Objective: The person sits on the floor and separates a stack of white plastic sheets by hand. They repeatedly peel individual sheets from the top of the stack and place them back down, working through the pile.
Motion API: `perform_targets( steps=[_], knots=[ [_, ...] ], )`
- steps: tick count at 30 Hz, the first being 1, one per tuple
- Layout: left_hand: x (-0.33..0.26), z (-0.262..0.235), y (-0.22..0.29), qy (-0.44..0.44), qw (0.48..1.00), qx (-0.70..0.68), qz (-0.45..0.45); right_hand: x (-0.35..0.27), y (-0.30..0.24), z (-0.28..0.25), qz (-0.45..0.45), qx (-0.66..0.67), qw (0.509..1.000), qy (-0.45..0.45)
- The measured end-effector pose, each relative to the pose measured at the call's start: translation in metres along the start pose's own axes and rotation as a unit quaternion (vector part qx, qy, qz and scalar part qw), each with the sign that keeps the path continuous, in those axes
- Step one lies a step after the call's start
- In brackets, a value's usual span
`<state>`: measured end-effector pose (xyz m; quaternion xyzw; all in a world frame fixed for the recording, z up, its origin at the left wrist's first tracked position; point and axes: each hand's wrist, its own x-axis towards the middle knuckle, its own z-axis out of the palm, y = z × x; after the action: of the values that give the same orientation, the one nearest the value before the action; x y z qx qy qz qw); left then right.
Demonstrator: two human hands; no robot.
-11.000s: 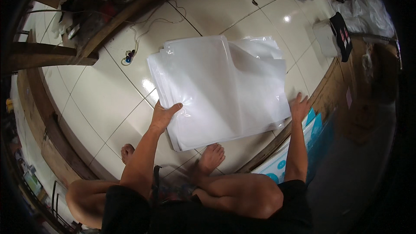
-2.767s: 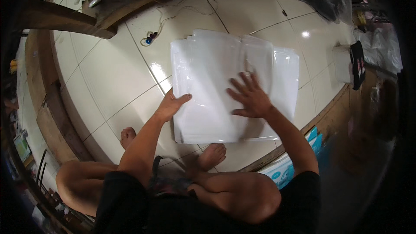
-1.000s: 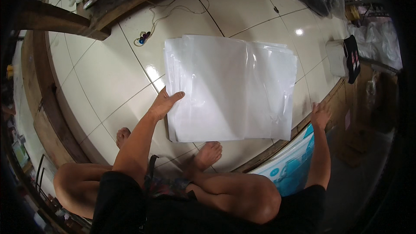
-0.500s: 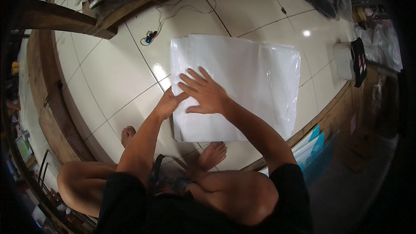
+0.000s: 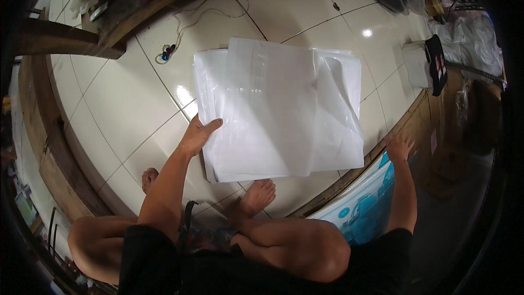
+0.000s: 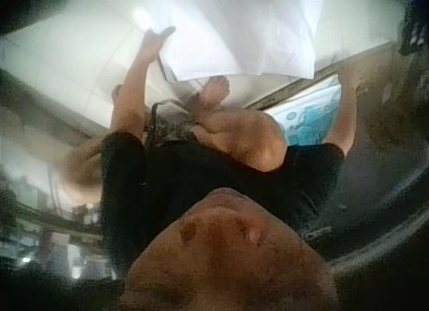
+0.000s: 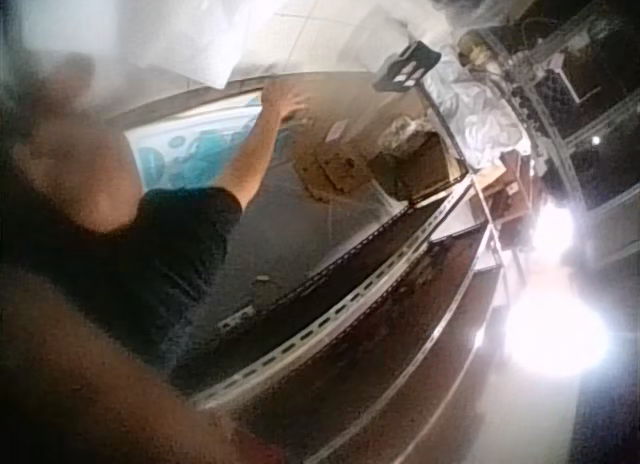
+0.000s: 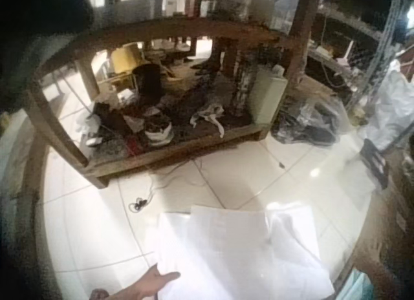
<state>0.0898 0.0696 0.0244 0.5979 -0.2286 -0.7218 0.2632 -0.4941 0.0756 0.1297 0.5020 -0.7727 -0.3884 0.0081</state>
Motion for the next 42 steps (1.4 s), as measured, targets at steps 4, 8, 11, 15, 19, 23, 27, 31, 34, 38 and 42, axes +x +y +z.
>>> perform_targets(
  steps=[4,8,11,15,19,23,27,31,34,38,42],
  knots=[
    [0.005,0.000,-0.004,-0.009,1.000,-0.001,-0.006,0.012,-0.053,-0.012,-0.193,0.325,0.868,0.322],
    [0.000,0.005,-0.001,0.010,1.000,0.001,-0.003,-0.069,-0.244,-0.106,-0.523,0.356,0.721,0.283],
    [0.000,-0.002,-0.001,-0.012,1.000,-0.006,0.010,-0.121,-0.348,-0.146,-0.672,0.245,0.666,0.210],
    [0.003,-0.003,-0.005,-0.027,0.999,-0.017,0.017,-0.115,-0.364,-0.119,-0.681,0.247,0.662,0.191],
    [0.008,-0.003,-0.011,0.005,1.000,0.026,0.009,-0.076,-0.276,-0.078,-0.645,0.183,0.723,0.169],
    [-0.002,0.000,0.001,-0.009,1.000,-0.006,-0.020,-0.014,-0.126,-0.022,-0.521,0.124,0.836,0.120],
    [-0.001,-0.002,-0.005,-0.001,1.000,0.000,0.020,-0.001,-0.029,-0.016,-0.179,-0.062,0.979,-0.074],
    [-0.002,0.006,0.013,-0.011,1.000,0.007,-0.013,0.007,-0.030,-0.004,-0.056,0.200,0.963,0.173],
    [-0.001,0.002,0.004,-0.006,1.000,-0.005,0.011,-0.039,-0.172,-0.063,-0.365,0.437,0.758,0.317],
    [0.008,-0.010,-0.010,-0.029,0.995,-0.091,-0.029,-0.126,-0.337,-0.131,-0.629,0.293,0.687,0.214],
    [0.016,-0.025,-0.031,-0.023,0.999,0.014,0.021,-0.141,-0.389,-0.125,-0.682,0.260,0.652,0.207]
  ],
)
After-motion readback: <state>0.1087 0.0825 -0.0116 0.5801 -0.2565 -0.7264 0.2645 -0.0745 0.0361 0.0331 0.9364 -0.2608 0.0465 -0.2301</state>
